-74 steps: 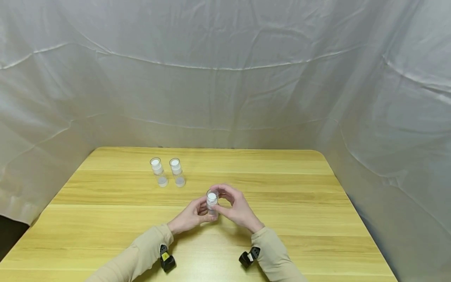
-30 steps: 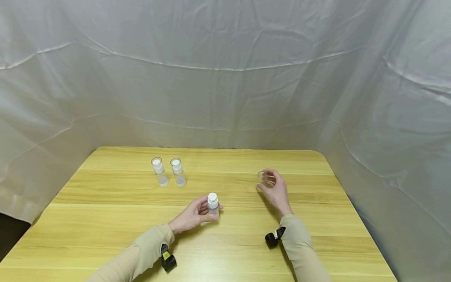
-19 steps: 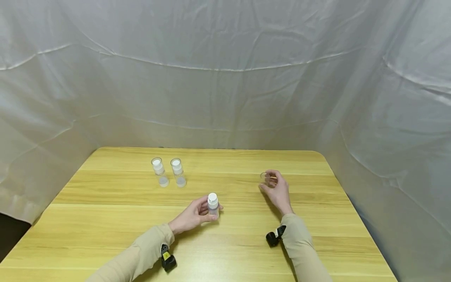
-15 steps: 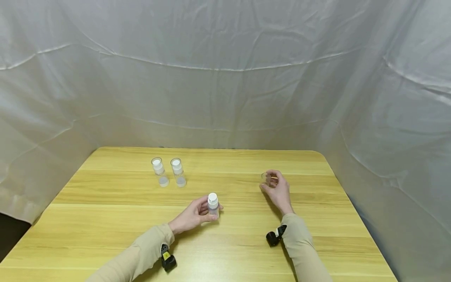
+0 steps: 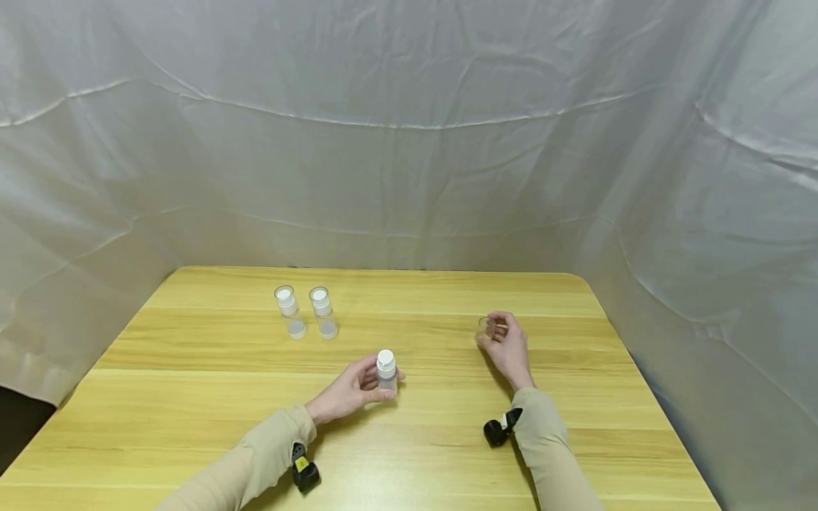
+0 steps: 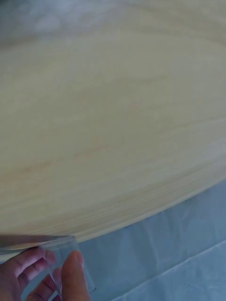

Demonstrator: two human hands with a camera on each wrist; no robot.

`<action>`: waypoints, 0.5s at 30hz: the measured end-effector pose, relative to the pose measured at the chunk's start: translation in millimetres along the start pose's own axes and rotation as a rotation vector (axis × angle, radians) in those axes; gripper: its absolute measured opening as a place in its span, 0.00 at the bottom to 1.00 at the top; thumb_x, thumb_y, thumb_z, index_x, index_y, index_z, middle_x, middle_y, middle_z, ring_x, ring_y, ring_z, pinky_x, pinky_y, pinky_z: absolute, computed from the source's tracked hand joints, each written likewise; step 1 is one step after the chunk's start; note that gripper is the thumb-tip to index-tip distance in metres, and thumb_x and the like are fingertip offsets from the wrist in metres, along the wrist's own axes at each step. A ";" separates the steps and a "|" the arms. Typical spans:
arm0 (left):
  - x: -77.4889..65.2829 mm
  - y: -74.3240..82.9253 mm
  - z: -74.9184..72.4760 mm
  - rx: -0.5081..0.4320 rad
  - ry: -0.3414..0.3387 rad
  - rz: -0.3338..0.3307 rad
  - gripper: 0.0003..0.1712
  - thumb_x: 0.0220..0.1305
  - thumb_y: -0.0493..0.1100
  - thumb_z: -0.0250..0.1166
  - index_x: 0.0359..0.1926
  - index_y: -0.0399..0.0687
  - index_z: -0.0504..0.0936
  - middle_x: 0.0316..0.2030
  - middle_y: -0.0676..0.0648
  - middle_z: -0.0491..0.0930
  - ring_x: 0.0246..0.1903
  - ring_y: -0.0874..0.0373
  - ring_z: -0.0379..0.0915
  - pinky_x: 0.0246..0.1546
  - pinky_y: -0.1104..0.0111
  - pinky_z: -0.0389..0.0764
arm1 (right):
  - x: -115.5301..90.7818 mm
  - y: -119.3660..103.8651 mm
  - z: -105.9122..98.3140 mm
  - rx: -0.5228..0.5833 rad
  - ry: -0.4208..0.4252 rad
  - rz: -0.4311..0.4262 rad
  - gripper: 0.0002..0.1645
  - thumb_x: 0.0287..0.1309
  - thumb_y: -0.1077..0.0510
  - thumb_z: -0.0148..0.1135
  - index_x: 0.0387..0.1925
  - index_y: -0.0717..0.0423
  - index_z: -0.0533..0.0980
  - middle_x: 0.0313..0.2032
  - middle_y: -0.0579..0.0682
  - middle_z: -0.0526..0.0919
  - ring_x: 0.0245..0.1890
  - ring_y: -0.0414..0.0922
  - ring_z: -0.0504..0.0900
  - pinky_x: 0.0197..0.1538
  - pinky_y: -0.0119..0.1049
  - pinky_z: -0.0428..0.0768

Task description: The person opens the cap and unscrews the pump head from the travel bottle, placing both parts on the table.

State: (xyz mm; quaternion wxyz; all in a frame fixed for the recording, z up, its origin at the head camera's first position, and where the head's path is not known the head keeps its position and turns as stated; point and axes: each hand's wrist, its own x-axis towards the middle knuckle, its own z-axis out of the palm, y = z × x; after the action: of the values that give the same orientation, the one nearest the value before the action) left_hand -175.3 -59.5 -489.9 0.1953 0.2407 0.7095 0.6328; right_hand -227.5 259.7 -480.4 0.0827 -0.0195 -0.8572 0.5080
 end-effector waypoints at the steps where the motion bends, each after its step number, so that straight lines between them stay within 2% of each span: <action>1: -0.1 0.1 -0.1 -0.001 0.000 0.000 0.30 0.65 0.33 0.66 0.65 0.30 0.68 0.60 0.32 0.78 0.67 0.38 0.70 0.74 0.52 0.69 | -0.6 -0.5 -0.1 -0.004 -0.001 0.001 0.31 0.58 0.70 0.67 0.61 0.68 0.67 0.57 0.67 0.75 0.59 0.61 0.78 0.57 0.28 0.83; 8: -0.3 0.6 0.1 0.003 0.002 -0.001 0.29 0.65 0.33 0.66 0.65 0.30 0.68 0.61 0.32 0.79 0.67 0.39 0.70 0.74 0.54 0.69 | -1.6 -3.6 0.1 0.005 -0.001 0.012 0.31 0.58 0.70 0.67 0.62 0.67 0.66 0.57 0.67 0.75 0.60 0.62 0.78 0.63 0.40 0.82; 15: -0.6 0.0 0.2 0.018 -0.004 0.006 0.32 0.65 0.34 0.66 0.67 0.30 0.66 0.60 0.33 0.79 0.66 0.39 0.72 0.72 0.59 0.72 | -3.6 -2.1 -1.4 0.051 -0.050 0.062 0.42 0.58 0.69 0.66 0.71 0.66 0.58 0.65 0.69 0.67 0.67 0.63 0.70 0.74 0.53 0.71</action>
State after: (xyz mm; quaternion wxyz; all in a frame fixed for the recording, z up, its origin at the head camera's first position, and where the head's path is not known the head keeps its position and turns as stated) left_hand -174.7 -59.7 -489.9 0.1926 0.2457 0.7143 0.6264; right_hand -223.6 259.5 -478.3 0.0460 -0.0311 -0.8448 0.5321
